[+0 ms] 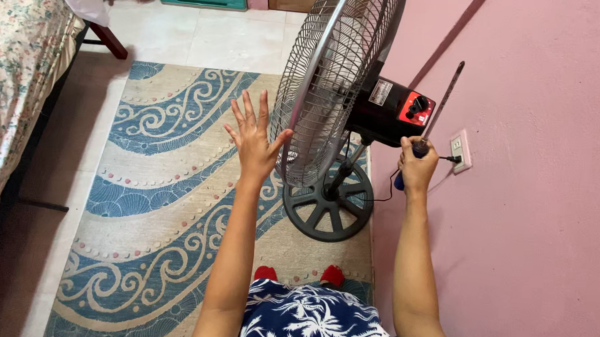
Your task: The person unplugs a standing fan and uses a screwdriver to unscrew the rear guard of the fan. They then pick up a hair dryer and a brush from a dresser and brush the hair dryer while holding it.
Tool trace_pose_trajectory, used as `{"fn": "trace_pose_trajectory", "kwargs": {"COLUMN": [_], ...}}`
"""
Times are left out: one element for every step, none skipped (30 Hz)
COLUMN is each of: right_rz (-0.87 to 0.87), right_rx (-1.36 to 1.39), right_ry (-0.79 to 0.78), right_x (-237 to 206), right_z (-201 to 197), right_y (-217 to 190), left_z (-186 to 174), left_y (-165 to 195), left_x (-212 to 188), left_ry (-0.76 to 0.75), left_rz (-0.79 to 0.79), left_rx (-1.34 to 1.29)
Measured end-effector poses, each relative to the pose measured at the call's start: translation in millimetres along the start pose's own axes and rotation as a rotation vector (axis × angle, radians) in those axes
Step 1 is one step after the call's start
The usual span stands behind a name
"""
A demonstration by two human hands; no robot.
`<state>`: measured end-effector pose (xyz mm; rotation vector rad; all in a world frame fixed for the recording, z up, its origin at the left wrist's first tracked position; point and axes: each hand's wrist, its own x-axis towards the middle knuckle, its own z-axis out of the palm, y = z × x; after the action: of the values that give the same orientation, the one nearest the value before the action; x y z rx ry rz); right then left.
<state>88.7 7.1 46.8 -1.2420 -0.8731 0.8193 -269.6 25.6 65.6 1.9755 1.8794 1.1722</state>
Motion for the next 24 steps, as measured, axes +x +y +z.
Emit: {"fn": "trace_pose_trajectory", "kwargs": {"right_rz": [-0.003,-0.007,-0.011,-0.008,-0.005,-0.002,0.0,0.0,0.001,-0.007,-0.014,-0.02,-0.019,-0.019,-0.018,-0.015,-0.012,-0.01,-0.017,-0.025,-0.031,-0.027,-0.025,-0.022], "right_rx": [-0.013,-0.026,-0.039,-0.031,-0.024,-0.015,-0.018,-0.02,-0.023,-0.02,-0.018,-0.016,-0.023,-0.031,-0.038,-0.044,-0.051,-0.059,-0.055,-0.051,-0.048,-0.059,-0.069,-0.079], "right_ry": [0.001,0.001,0.002,0.002,0.003,0.004,0.006,0.01,0.014,0.013,0.012,0.011,0.013,0.015,0.016,0.019,0.022,0.025,0.027,0.029,0.03,0.037,0.043,0.048], "right_x": [-1.1,-1.9,-2.7,-3.2,-3.7,-4.0,-4.4,-4.7,-5.2,-5.2,-5.7,-6.3,-7.0,-7.5,-8.2,-8.9,-9.7,-10.1,-10.4,-10.3,-10.2,-9.8,-9.1,-7.9], "right_z": [0.9,1.5,1.6,1.6,1.3,0.9,0.1,-0.6,-1.6,-2.4,-3.5,-4.5,-5.5,-6.4,-7.5,-8.0,-8.8,-9.2,-9.6,-9.7,-9.8,-9.5,-9.4,-9.0], "right_y": [-0.5,-1.4,-2.1,-2.9,-3.3,-3.5,-3.4,-3.1,-2.5,-2.0,-1.5,-0.9,-0.4,-0.4,-0.2,-0.3,-0.5,-0.9,-1.4,-2.2,-2.9,-4.0,-4.9,-6.4], "left_z": [-0.1,-0.2,0.2,0.4,0.8,1.2,2.2,3.6,5.3,7.0,8.7,10.1,11.3,12.1,13.1,13.2,13.1,12.9,12.6,12.0,11.7,11.5,11.9,12.3], "left_y": [-1.4,-2.8,-4.2,-5.9,-7.8,-9.8,-11.6,-13.1,-14.2,-15.1,-15.9,-16.7,-17.4,-18.1,-18.6,-19.4,-20.3,-21.2,-22.0,-23.0,-23.8,-24.4,-24.5,-24.6], "left_x": [0.8,1.9,2.9,4.0,5.2,6.7,7.8,9.6,10.9,12.3,13.1,13.8,14.6,15.6,15.9,16.7,17.2,17.9,18.4,18.8,19.0,19.5,19.4,19.4], "left_ry": [-0.002,-0.004,-0.007,-0.009,-0.012,-0.015,-0.017,-0.018,-0.02,-0.019,-0.018,-0.018,-0.022,-0.026,-0.031,-0.031,-0.032,-0.033,-0.03,-0.028,-0.026,-0.027,-0.026,-0.026], "left_rz": [-0.009,-0.019,-0.027,-0.036,-0.043,-0.051,-0.065,-0.078,-0.092,-0.099,-0.107,-0.115,-0.124,-0.134,-0.144,-0.147,-0.152,-0.156,-0.156,-0.156,-0.157,-0.167,-0.176,-0.186], "left_rx": [-0.007,-0.015,-0.023,-0.032,-0.041,-0.049,-0.053,-0.058,-0.063,-0.076,-0.089,-0.102,-0.107,-0.113,-0.118,-0.12,-0.123,-0.127,-0.128,-0.129,-0.13,-0.126,-0.121,-0.116]}}
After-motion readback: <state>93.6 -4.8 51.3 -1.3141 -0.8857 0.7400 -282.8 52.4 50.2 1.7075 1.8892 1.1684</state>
